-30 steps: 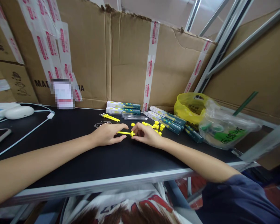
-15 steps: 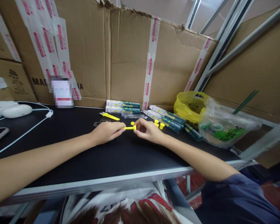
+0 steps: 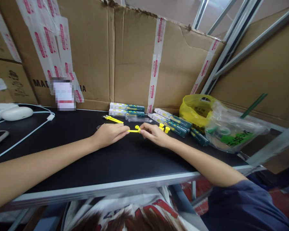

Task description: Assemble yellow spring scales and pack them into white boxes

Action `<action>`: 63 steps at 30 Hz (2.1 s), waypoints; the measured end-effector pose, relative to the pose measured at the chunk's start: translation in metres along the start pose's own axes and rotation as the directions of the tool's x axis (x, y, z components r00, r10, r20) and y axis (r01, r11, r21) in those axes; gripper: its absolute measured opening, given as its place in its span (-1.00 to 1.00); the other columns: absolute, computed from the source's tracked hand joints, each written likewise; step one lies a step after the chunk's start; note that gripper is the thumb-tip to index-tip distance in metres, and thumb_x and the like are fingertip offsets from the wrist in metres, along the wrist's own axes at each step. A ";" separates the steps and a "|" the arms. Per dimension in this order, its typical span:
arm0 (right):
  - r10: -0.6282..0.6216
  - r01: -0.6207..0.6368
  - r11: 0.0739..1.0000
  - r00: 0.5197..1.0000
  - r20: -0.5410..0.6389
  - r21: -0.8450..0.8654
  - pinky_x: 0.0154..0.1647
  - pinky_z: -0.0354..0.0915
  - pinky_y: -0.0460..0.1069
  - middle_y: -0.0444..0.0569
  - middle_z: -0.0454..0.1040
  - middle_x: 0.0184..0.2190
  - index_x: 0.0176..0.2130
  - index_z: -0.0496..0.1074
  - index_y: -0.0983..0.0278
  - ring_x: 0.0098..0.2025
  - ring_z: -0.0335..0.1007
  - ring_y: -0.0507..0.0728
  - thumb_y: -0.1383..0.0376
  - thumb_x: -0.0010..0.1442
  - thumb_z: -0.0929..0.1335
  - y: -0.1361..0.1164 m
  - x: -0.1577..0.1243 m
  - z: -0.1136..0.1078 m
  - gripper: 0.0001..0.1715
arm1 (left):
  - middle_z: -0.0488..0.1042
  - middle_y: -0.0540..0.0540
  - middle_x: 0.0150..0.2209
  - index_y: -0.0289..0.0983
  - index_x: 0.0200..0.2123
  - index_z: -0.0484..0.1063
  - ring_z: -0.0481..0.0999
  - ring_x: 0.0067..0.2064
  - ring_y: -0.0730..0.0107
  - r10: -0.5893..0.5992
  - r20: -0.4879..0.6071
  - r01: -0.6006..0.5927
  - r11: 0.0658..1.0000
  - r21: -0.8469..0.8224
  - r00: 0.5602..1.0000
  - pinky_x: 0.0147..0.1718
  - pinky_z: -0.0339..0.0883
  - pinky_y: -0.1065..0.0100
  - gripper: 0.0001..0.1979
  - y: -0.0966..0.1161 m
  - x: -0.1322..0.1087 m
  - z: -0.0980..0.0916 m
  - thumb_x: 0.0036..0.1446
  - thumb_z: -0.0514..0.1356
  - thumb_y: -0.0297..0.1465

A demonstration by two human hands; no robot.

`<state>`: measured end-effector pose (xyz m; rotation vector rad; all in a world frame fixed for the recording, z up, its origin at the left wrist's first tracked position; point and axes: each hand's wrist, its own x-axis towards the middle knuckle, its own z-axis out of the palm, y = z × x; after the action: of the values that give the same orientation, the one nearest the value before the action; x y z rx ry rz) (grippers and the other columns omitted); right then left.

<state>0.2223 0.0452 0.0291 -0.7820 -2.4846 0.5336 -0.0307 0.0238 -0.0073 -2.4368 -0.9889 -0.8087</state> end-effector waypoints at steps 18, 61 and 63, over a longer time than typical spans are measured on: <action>-0.060 0.065 0.994 0.997 0.054 -0.086 -0.44 0.07 -0.11 -0.19 0.29 -0.49 -0.33 0.31 0.28 -0.48 0.16 -0.02 0.06 0.24 0.31 -0.005 0.000 0.016 -0.67 | 0.59 -0.07 -0.14 -0.20 0.00 0.35 0.59 -0.24 0.30 -0.004 0.116 0.004 1.000 -0.002 0.993 -0.37 0.33 0.41 -0.60 0.016 0.002 -0.007 0.19 0.08 -0.13; -0.171 0.172 0.907 0.985 0.037 -0.384 -0.27 0.20 -0.05 -0.07 0.42 -0.37 -0.14 0.40 0.26 -0.32 0.33 0.06 0.28 0.24 0.30 0.006 0.003 0.015 -0.83 | 0.49 0.01 -0.50 -0.29 -0.22 0.42 0.44 -0.52 0.48 -0.366 0.083 0.362 0.816 -0.451 0.927 -0.46 0.30 0.46 -0.68 -0.019 0.014 -0.024 0.23 0.07 -0.16; -0.202 0.219 0.876 0.976 0.085 -0.430 -0.22 0.22 -0.03 -0.01 0.44 -0.30 -0.14 0.41 0.26 -0.25 0.35 0.09 0.28 0.25 0.30 0.004 0.008 0.014 -0.83 | 0.46 0.03 -0.53 -0.30 -0.23 0.43 0.40 -0.55 0.50 -0.396 0.086 0.391 0.807 -0.442 0.914 -0.49 0.26 0.47 -0.68 -0.024 0.013 -0.025 0.21 0.08 -0.16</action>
<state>0.2104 0.0497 0.0181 -0.6471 -2.7191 -0.0998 -0.0492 0.0327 0.0230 -2.6280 -1.4763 -1.3216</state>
